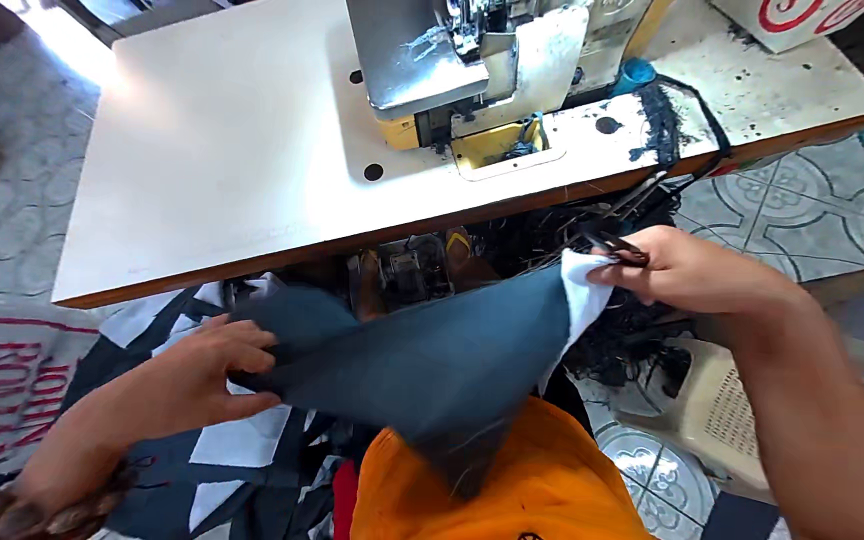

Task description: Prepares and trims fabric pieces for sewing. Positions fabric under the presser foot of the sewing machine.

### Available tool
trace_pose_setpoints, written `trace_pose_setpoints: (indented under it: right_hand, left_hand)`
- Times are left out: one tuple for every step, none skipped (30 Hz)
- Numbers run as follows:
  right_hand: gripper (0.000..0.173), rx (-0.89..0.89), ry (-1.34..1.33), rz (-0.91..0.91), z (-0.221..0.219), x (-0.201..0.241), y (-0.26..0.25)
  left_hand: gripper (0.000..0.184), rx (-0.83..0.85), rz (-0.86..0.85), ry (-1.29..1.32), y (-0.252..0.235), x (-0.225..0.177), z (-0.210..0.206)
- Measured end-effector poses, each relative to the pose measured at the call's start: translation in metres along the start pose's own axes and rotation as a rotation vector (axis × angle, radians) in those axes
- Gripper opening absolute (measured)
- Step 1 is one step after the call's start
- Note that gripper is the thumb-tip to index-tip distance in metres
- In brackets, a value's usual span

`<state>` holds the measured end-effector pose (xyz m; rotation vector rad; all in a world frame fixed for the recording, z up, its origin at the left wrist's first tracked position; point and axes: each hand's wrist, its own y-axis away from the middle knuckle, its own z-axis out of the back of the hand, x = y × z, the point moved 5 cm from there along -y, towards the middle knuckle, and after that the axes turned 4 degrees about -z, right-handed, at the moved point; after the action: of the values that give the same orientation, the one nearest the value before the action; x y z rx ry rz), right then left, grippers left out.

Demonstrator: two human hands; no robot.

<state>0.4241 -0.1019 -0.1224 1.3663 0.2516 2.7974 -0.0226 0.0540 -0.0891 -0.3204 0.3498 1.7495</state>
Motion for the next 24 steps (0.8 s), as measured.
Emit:
trace_pose_setpoints:
  right_hand:
    - [0.024,-0.034,0.006,-0.125,0.0,-0.019,0.002]
    - [0.024,-0.065,0.004,-0.209,-0.002,-0.035,0.004]
    - [0.025,-0.085,-0.004,-0.259,-0.006,-0.046,0.006]
    - [0.024,-0.091,-0.01,-0.29,-0.01,-0.053,0.008]
    - [0.024,-0.088,-0.016,-0.315,-0.014,-0.056,0.01]
    - [0.023,-0.075,-0.013,-0.321,-0.017,-0.058,0.01]
    - [0.021,-0.06,-0.016,-0.329,-0.019,-0.059,0.01]
    - [0.019,-0.055,-0.029,-0.325,-0.02,-0.061,0.009]
    - [0.016,-0.06,-0.049,-0.315,-0.02,-0.065,0.009]
    - [0.014,-0.082,-0.075,-0.302,-0.02,-0.069,0.008]
    - [0.013,-0.105,-0.1,-0.291,-0.021,-0.073,0.008]
    - [0.013,-0.122,-0.113,-0.282,-0.021,-0.076,0.008]
    - [0.013,-0.129,-0.115,-0.283,-0.021,-0.079,0.008]
    - [0.014,-0.113,-0.107,-0.296,-0.021,-0.081,0.009]
    - [0.015,-0.08,-0.104,-0.313,-0.021,-0.08,0.008]
    - [0.016,-0.056,-0.098,-0.315,-0.021,-0.078,0.008]
    - [0.016,-0.044,-0.1,-0.308,-0.021,-0.078,0.008]
    - [0.016,-0.041,-0.108,-0.3,-0.021,-0.079,0.008]
    - [0.016,-0.046,-0.119,-0.289,-0.021,-0.081,0.008]
    - [0.017,-0.057,-0.132,-0.281,-0.021,-0.082,0.008]
    - [0.016,-0.072,-0.145,-0.279,-0.021,-0.083,0.008]
    - [0.016,-0.091,-0.156,-0.277,-0.021,-0.083,0.008]
    - [0.016,-0.11,-0.165,-0.276,-0.021,-0.082,0.009]
    - [0.017,-0.13,-0.168,-0.268,-0.021,-0.081,0.01]
  left_hand:
    - [0.047,0.01,0.056,-0.039,0.011,0.015,-0.001]
    - [0.043,-0.007,0.105,-0.025,0.019,0.028,0.003]
    - [0.036,-0.055,0.139,0.016,0.024,0.038,0.012]
    - [0.029,-0.113,0.164,0.051,0.027,0.045,0.024]
    - [0.022,-0.178,0.18,0.085,0.029,0.05,0.036]
    - [0.017,-0.247,0.208,0.117,0.029,0.05,0.049]
    - [0.014,-0.319,0.251,0.153,0.029,0.048,0.061]
    - [0.013,-0.393,0.307,0.199,0.03,0.045,0.072]
    - [0.011,-0.471,0.348,0.234,0.031,0.041,0.08]
    - [0.01,-0.545,0.365,0.269,0.031,0.036,0.085]
    - [0.01,-0.606,0.361,0.289,0.029,0.033,0.089]
    - [0.012,-0.665,0.337,0.294,0.026,0.032,0.093]
    - [0.015,-0.73,0.315,0.3,0.022,0.035,0.098]
    - [0.017,-0.792,0.289,0.297,0.018,0.041,0.103]
    - [0.019,-0.848,0.256,0.313,0.015,0.043,0.106]
    - [0.02,-0.896,0.23,0.329,0.012,0.043,0.109]
    - [0.021,-0.932,0.204,0.345,0.009,0.042,0.111]
    - [0.02,-0.952,0.186,0.356,0.006,0.041,0.112]
    - [0.019,-0.964,0.173,0.357,0.003,0.04,0.114]
    - [0.019,-0.97,0.164,0.346,0.0,0.039,0.116]
    - [0.018,-0.976,0.155,0.328,-0.004,0.037,0.12]
    - [0.018,-0.986,0.148,0.312,-0.007,0.036,0.124]
    - [0.016,-0.991,0.141,0.289,-0.009,0.034,0.129]
    - [0.014,-0.993,0.135,0.261,-0.012,0.033,0.134]
